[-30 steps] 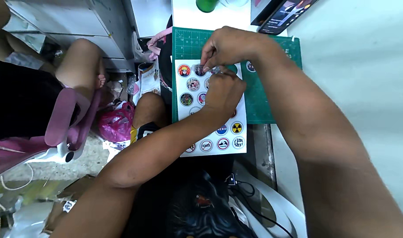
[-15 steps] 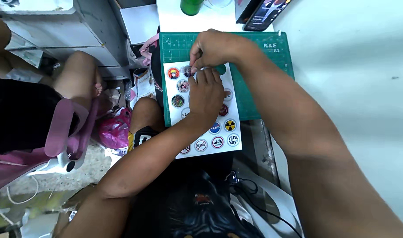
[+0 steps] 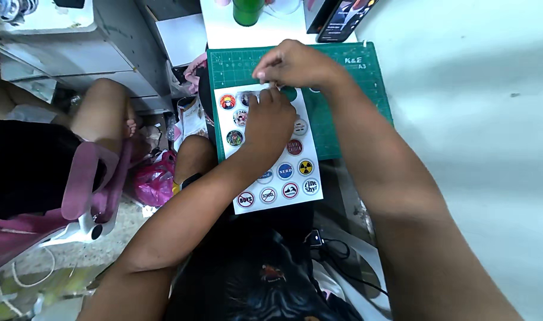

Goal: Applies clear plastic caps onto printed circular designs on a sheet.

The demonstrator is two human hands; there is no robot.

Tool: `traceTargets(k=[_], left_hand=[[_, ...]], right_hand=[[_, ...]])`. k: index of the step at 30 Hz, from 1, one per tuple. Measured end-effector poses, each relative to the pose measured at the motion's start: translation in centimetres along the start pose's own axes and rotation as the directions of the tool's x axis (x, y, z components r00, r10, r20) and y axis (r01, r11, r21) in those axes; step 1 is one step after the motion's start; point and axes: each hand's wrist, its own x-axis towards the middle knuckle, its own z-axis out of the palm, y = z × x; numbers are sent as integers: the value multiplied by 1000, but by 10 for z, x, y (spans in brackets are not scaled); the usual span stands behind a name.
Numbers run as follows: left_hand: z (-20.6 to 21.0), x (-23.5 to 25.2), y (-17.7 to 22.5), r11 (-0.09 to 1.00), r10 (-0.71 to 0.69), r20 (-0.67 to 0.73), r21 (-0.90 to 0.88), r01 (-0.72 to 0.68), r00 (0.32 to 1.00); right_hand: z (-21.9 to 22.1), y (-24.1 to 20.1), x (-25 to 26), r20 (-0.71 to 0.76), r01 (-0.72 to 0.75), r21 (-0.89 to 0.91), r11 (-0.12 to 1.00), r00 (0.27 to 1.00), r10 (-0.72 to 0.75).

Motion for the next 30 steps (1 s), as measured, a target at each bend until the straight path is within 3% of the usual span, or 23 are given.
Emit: traceTargets(k=[6, 9, 12, 17, 19, 21, 24, 27, 30], left_hand=[[-28, 11, -36, 970, 185, 132, -181, -160, 974], [-36, 20, -47, 960, 262, 222, -159, -230, 939], [-42, 26, -47, 960, 281, 279, -91, -266, 918], [-42, 24, -22, 987, 160, 156, -57, -153, 975], [-32, 15, -9, 995, 98, 100, -46, -93, 990], [-23, 9, 1, 999, 30, 133, -29, -26, 991], [-3, -5, 7, 998, -50, 89, 33, 47, 995], [13, -25, 6, 999, -32, -35, -11, 32, 999], [18, -35, 15, 997, -48, 20, -52, 49, 999]], right_hand=[[20, 20, -40, -195, -41, 23, 999, 980, 45], [38, 26, -47, -289, 25, -35, 999, 957, -34], [48, 23, -49, -349, -25, -126, 992, 937, -20], [52, 19, -52, -384, -133, -129, 983, 920, 74], [47, 23, -50, -328, -91, -140, 986, 944, 40], [36, 26, -47, -250, -60, -123, 991, 968, 27], [26, 23, -43, -201, -153, -111, 982, 971, 129], [23, 21, -38, -190, -197, -144, 970, 967, 168], [21, 16, -38, -174, -226, -149, 963, 964, 199]])
